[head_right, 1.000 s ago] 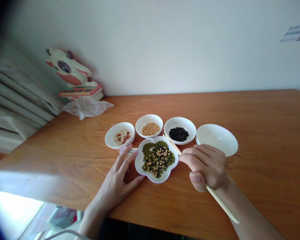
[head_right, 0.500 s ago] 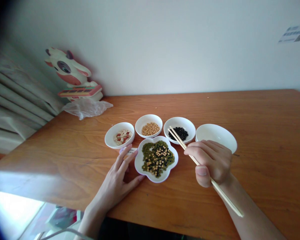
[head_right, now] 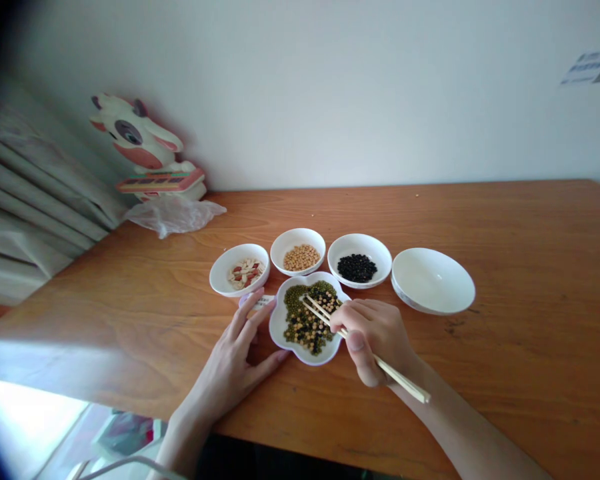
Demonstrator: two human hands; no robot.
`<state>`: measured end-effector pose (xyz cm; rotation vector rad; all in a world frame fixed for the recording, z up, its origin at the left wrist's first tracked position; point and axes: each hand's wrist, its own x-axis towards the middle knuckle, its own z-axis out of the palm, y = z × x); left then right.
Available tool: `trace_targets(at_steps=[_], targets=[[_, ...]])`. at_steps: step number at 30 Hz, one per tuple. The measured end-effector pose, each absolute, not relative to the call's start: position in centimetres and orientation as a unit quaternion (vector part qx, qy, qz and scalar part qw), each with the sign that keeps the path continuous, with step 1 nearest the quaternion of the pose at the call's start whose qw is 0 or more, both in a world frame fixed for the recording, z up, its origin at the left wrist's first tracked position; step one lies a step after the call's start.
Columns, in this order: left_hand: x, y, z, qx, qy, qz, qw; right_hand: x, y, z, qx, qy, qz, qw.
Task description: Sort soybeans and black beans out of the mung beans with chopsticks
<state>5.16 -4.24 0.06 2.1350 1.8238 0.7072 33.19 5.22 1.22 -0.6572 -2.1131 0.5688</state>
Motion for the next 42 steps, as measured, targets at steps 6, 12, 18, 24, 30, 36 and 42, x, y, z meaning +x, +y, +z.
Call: trace_targets(at_steps=[6,12,18,24,30,36,42], targets=[[5.2,-4.2,0.0,0.733,0.625,0.243,0.116,33.2,5.1,1.2,-0.290,-0.828,0.258,0.404],[5.2,-4.2,0.0,0.733,0.626,0.241,0.114,33.0,5.0,0.8,-0.295,-0.813,0.292,0.409],[5.2,-4.2,-0.1,0.735,0.625,0.240,0.113,32.8,5.1,0.8,-0.286,-0.813,0.295,0.411],[5.2,-4.2,-0.2,0.734,0.624,0.243,0.110,33.1,5.1,0.6,-0.301,-0.810,0.284,0.415],[5.1,-4.4,-0.1,0.735,0.622,0.245,0.113,33.1,5.1,0.5,-0.318,-0.803,0.289,0.413],[5.1,-4.2,-0.2,0.735,0.622,0.246,0.113,33.2,5.1,0.4,-0.319,-0.805,0.292,0.407],[5.1,-4.2,-0.3,0.735,0.622,0.246,0.107,33.3,5.2,0.4,-0.316,-0.804,0.299,0.406]])
